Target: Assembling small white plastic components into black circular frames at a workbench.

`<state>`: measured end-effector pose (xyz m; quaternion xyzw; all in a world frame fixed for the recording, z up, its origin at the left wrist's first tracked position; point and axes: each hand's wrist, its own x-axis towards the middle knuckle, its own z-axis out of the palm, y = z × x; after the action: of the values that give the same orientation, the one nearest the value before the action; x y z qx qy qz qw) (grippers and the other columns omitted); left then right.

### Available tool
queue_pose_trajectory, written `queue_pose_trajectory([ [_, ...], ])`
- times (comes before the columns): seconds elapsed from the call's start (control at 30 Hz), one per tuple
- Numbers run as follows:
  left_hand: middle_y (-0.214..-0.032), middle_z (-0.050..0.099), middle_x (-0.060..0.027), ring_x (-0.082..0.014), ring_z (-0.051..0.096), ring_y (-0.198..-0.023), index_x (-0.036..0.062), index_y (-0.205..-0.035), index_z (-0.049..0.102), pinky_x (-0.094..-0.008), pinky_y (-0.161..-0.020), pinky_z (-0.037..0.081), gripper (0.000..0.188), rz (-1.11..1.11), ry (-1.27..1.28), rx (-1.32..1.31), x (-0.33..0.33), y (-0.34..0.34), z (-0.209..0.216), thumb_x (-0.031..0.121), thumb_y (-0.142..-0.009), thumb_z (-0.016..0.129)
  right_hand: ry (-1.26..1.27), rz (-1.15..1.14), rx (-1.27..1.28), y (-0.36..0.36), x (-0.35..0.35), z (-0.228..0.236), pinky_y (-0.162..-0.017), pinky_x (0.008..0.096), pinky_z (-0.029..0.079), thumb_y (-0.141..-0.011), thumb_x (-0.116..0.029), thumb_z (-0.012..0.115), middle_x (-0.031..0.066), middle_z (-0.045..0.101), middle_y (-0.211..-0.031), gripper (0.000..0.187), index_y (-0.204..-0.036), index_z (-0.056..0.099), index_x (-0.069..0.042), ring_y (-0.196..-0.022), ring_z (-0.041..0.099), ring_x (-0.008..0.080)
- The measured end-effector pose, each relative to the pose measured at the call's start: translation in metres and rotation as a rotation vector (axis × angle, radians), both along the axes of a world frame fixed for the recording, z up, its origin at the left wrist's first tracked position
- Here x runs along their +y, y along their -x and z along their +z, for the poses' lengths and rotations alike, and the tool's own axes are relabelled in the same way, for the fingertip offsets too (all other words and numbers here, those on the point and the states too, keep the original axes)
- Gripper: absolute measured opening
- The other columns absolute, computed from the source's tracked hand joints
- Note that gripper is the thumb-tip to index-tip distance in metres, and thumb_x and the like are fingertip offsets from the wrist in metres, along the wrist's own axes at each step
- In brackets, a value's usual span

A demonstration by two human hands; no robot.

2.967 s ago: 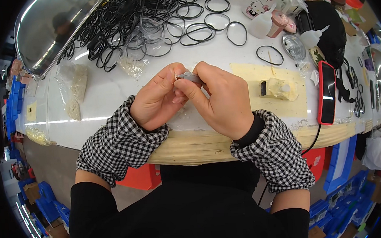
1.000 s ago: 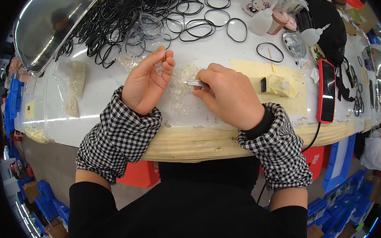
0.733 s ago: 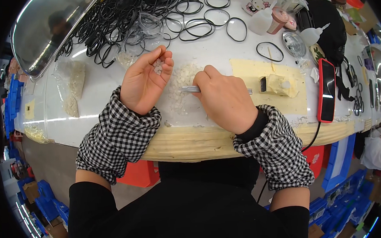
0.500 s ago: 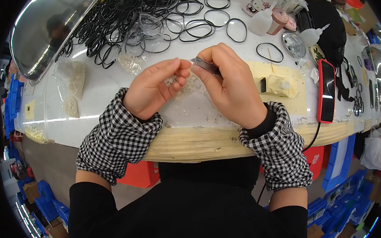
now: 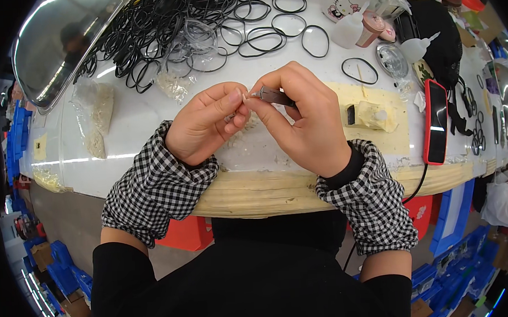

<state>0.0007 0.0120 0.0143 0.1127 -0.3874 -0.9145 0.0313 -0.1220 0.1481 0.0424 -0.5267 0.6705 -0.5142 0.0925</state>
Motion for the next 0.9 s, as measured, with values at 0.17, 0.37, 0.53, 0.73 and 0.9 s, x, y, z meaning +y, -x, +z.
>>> queue_pose_trajectory([
  [0.17, -0.082, 0.056, 0.0015, -0.0044, 0.051, -0.072, 0.0039, -0.097, 0.057, -0.0169, -0.066, 0.044, 0.016, 0.005, 0.010, 0.058, 0.000, -0.002, 0.000, 0.018, -0.094, 0.050, -0.006, -0.014, 0.021, -0.002, 0.000, 0.004, -0.044, 0.0218, 0.032, -0.076, -0.010, 0.069, 0.0022, 0.053, -0.070, 0.015, -0.081, 0.057, -0.003, -0.054, 0.045, 0.0085],
  [0.37, -0.083, 0.055, 0.0015, -0.0048, 0.050, -0.072, 0.0053, -0.098, 0.055, -0.0171, -0.066, 0.043, 0.013, 0.011, -0.017, 0.153, 0.002, 0.000, -0.005, 0.016, -0.095, 0.049, -0.145, -0.039, 0.183, 0.000, 0.002, -0.001, -0.044, 0.0275, 0.036, -0.080, -0.026, 0.067, 0.0056, 0.052, -0.059, 0.029, -0.071, 0.051, -0.004, -0.048, 0.047, 0.0173],
  [0.53, -0.083, 0.055, 0.0012, -0.0054, 0.050, -0.072, 0.0062, -0.098, 0.055, -0.0170, -0.064, 0.043, 0.011, 0.016, -0.018, 0.170, 0.004, 0.000, -0.007, 0.015, -0.094, 0.049, -0.127, -0.062, 0.209, -0.004, 0.001, -0.005, -0.045, 0.0299, 0.038, -0.082, -0.028, 0.065, 0.0074, 0.053, -0.059, 0.032, -0.069, 0.049, -0.004, -0.049, 0.050, 0.0221],
  [0.73, -0.082, 0.054, 0.0010, -0.0062, 0.050, -0.071, 0.0064, -0.097, 0.055, -0.0170, -0.063, 0.042, 0.010, 0.018, -0.007, 0.185, 0.004, 0.000, -0.009, 0.015, -0.094, 0.050, -0.117, -0.059, 0.239, -0.005, 0.002, -0.006, -0.045, 0.0305, 0.039, -0.083, -0.028, 0.063, 0.0074, 0.052, -0.060, 0.030, -0.071, 0.049, -0.004, -0.050, 0.051, 0.0231],
  [0.9, -0.082, 0.054, 0.0011, -0.0062, 0.049, -0.071, 0.0063, -0.097, 0.055, -0.0170, -0.061, 0.041, 0.010, 0.032, 0.008, 0.193, 0.006, 0.001, -0.009, 0.015, -0.093, 0.051, -0.105, -0.068, 0.254, -0.007, 0.001, -0.007, -0.045, 0.0307, 0.039, -0.084, -0.028, 0.063, 0.0074, 0.052, -0.060, 0.030, -0.071, 0.049, -0.004, -0.050, 0.051, 0.0234],
])
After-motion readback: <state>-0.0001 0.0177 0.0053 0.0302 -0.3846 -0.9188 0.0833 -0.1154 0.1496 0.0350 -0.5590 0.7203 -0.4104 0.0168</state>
